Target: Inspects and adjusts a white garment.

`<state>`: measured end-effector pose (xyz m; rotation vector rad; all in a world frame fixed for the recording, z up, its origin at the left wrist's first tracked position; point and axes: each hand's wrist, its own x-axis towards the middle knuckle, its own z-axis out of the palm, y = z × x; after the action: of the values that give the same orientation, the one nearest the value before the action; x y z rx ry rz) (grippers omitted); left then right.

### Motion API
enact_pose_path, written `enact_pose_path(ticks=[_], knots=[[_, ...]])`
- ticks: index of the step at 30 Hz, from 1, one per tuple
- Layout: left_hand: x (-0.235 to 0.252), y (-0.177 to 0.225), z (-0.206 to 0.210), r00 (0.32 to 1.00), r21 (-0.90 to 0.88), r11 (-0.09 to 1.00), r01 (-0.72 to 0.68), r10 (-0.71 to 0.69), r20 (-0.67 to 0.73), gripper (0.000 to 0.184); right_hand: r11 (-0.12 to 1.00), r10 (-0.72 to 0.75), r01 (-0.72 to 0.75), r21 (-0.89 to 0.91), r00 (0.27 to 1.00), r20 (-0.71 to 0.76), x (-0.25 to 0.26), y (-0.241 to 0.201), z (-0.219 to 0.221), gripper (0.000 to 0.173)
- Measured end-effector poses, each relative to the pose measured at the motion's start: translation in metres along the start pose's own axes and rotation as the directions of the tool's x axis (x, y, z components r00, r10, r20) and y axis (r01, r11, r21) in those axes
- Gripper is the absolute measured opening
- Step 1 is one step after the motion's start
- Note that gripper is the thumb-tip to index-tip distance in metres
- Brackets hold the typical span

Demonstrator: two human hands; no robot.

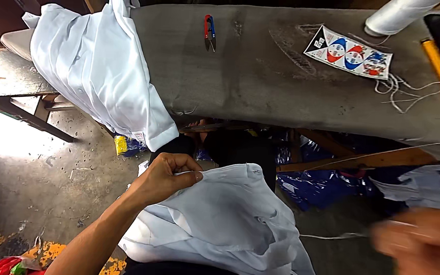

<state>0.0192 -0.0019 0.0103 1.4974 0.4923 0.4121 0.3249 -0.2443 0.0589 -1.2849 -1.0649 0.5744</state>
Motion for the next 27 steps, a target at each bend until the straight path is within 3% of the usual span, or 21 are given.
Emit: enact_pose_path(ticks=[2, 5, 7, 10, 12, 14, 16, 19, 21, 23, 25, 27], knots=[[0.001, 0.001, 0.002, 1.0, -0.017, 1.0, -0.003, 0.003, 0.007, 0.011, 0.984, -0.101, 0.129, -0.122, 0.972, 0.212, 0.013, 0.015, 0.052, 0.019], [0.003, 0.001, 0.007, 1.0, -0.017, 1.0, -0.017, 0.017, 0.02, 0.011, 0.865, -0.161, 0.292, -0.408, 0.932, 0.325, 0.019, 0.038, 0.121, 0.022], [0.003, 0.003, 0.011, 0.999, -0.001, 1.0, -0.02, 0.02, 0.038, 0.01, 0.789, -0.179, 0.355, -0.501, 0.914, 0.365, 0.025, 0.051, 0.14, 0.024], [0.007, 0.014, 0.007, 0.995, 0.108, 0.994, -0.023, 0.012, 0.102, 0.01, 0.77, -0.232, 0.435, -0.466, 0.872, 0.431, 0.036, 0.055, 0.14, 0.019], [0.013, 0.033, -0.003, 0.981, 0.313, 0.948, -0.065, 0.004, 0.192, 0.016, 0.801, -0.252, 0.463, -0.378, 0.836, 0.488, 0.045, 0.054, 0.131, 0.019], [0.027, 0.066, -0.015, 0.962, 0.524, 0.832, -0.182, 0.041, 0.269, 0.028, 0.835, -0.265, 0.461, -0.302, 0.816, 0.513, 0.055, 0.056, 0.123, 0.018], [0.057, 0.103, -0.026, 0.95, 0.666, 0.683, -0.301, 0.152, 0.273, 0.028, 0.855, -0.273, 0.457, -0.245, 0.798, 0.538, 0.062, 0.059, 0.118, 0.018], [0.132, 0.142, -0.051, 0.954, 0.898, 0.36, -0.255, 0.247, 0.171, 0.024, 0.852, -0.277, 0.473, -0.224, 0.77, 0.574, 0.071, 0.062, 0.116, 0.019], [0.192, 0.145, -0.07, 0.953, 0.976, 0.14, -0.164, 0.277, 0.12, 0.037, 0.837, -0.283, 0.494, -0.236, 0.76, 0.586, 0.079, 0.064, 0.112, 0.02], [0.236, 0.135, -0.092, 0.965, 0.984, -0.022, -0.177, 0.194, 0.178, 0.049, 0.847, -0.265, 0.477, -0.236, 0.763, 0.59, 0.083, 0.065, 0.108, 0.021], [0.256, 0.121, -0.103, 0.961, 0.964, -0.105, -0.243, 0.108, 0.254, 0.041, 0.872, -0.237, 0.434, -0.227, 0.78, 0.58, 0.085, 0.066, 0.103, 0.021], [0.259, 0.114, -0.104, 0.955, 0.958, -0.143, -0.249, 0.127, 0.268, 0.033, 0.885, -0.22, 0.402, -0.234, 0.805, 0.552, 0.086, 0.068, 0.1, 0.022]])
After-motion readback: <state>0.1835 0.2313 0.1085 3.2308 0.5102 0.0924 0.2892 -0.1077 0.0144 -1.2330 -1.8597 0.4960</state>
